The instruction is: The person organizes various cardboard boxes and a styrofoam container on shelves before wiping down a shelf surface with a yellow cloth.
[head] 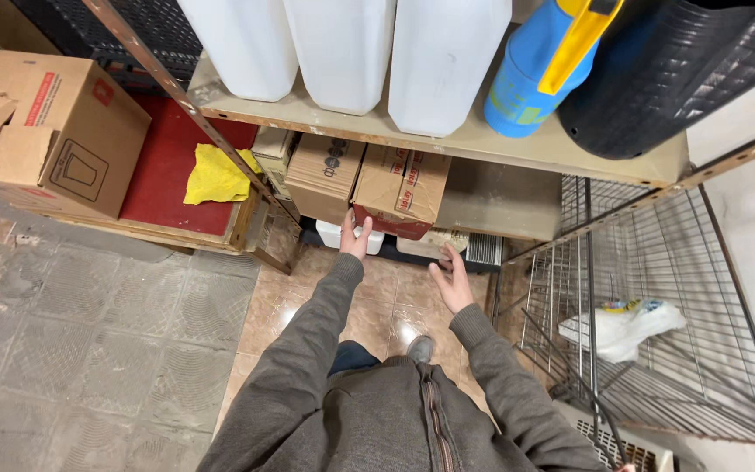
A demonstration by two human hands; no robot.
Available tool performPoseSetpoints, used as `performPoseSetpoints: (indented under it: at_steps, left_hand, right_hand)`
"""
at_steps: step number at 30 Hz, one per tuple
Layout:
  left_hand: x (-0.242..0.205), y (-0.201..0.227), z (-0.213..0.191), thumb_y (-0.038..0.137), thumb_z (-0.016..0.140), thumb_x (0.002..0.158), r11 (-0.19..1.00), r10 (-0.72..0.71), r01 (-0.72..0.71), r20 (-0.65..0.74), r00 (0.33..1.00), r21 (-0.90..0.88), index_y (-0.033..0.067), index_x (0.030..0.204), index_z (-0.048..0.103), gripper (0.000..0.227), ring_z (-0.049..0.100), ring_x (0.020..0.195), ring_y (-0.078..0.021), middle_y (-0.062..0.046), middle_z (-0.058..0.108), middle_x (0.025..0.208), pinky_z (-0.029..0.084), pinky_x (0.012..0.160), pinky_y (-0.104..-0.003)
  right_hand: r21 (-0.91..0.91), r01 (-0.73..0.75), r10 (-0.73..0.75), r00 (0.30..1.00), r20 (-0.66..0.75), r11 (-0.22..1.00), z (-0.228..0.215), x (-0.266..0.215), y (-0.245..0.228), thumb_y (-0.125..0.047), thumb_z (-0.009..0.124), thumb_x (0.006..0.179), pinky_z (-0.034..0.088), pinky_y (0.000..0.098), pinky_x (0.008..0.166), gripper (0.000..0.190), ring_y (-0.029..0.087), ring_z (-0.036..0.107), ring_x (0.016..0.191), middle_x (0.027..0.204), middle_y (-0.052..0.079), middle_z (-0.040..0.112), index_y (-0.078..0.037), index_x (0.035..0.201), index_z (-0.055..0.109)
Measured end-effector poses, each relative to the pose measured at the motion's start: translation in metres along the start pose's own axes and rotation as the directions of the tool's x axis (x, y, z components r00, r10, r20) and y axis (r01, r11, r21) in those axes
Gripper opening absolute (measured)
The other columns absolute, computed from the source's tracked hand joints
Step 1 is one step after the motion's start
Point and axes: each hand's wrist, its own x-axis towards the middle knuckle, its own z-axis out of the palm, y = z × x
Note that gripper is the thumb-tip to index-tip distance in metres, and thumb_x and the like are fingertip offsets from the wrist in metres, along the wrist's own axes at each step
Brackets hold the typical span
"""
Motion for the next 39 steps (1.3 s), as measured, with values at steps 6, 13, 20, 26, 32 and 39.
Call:
performPoseSetpoints:
  at_steps: [6,13,20,26,32,39]
  left_hand:
    - [0.017,0.012,0.022,0.049,0.069,0.099,0.999,0.006,-0.002,-0.127,0.992,0.032,0.0056,0.162,0.027,0.087,0.033,0.151,-0.0432,-0.028,0.031,0.160,0.032,0.127,-0.053]
    - [0.026,-0.012,0.040,0.058,0.072,0.096,0.989,0.001,0.003,-0.028,1.000,0.149,0.0138,0.154,0.039,0.080,0.048,0.142,-0.0344,-0.016,0.052,0.147,0.044,0.119,-0.049]
    - [0.065,0.002,0.043,0.057,0.061,0.100,0.977,-0.063,0.062,-0.004,0.998,0.206,0.0129,0.160,0.033,0.079,0.036,0.150,-0.0401,-0.022,0.041,0.156,0.031,0.127,-0.050]
    - [0.062,-0.002,0.037,0.062,0.067,0.093,0.960,-0.131,0.121,0.023,0.991,0.252,0.0161,0.159,0.035,0.086,0.037,0.150,-0.0358,-0.021,0.041,0.155,0.031,0.126,-0.047]
    - [0.057,-0.036,0.020,0.072,0.065,0.091,0.950,-0.277,0.247,0.147,0.950,0.193,0.0274,0.165,0.024,0.096,0.031,0.154,-0.0282,-0.014,0.035,0.165,0.025,0.129,-0.043]
    - [-0.043,0.040,-0.010,0.052,0.065,0.092,0.969,-0.196,0.141,0.285,0.938,0.204,0.0164,0.166,0.023,0.092,0.026,0.156,-0.0385,-0.024,0.029,0.167,0.021,0.132,-0.046]
  right_hand:
    - [-0.077,-0.059,0.064,0.996,0.061,0.995,-0.011,0.069,-0.003,-0.035,0.069,0.101,0.038,0.0586,0.120,0.086,0.049,0.033,0.148,0.165,0.027,0.024,-0.007,0.164,0.017]
    - [0.037,-0.144,0.147,0.985,-0.093,0.989,-0.015,0.116,0.026,-0.049,0.076,0.096,0.039,0.0446,0.122,0.094,0.034,0.048,0.142,0.167,0.024,0.019,-0.012,0.165,0.024]
    - [0.110,-0.213,0.232,0.948,-0.216,0.971,-0.009,0.141,0.031,-0.044,0.074,0.099,0.047,0.0479,0.113,0.084,0.041,0.041,0.143,0.162,0.025,0.027,-0.012,0.163,0.029]
    - [0.212,-0.313,0.365,0.887,-0.284,0.926,0.006,0.125,0.026,-0.058,0.074,0.096,0.050,0.0509,0.107,0.079,0.043,0.041,0.144,0.158,0.027,0.034,-0.021,0.157,0.041]
    - [0.419,-0.263,0.395,0.878,-0.268,0.869,0.041,0.066,-0.025,-0.054,0.071,0.100,0.036,0.0735,0.109,0.082,0.056,0.017,0.150,0.167,0.028,0.007,-0.023,0.163,0.029]
    - [0.474,-0.174,0.395,0.817,-0.420,0.863,0.047,0.034,0.016,-0.044,0.081,0.097,0.047,0.0617,0.106,0.072,0.046,0.047,0.138,0.154,0.026,0.043,-0.027,0.156,0.043]
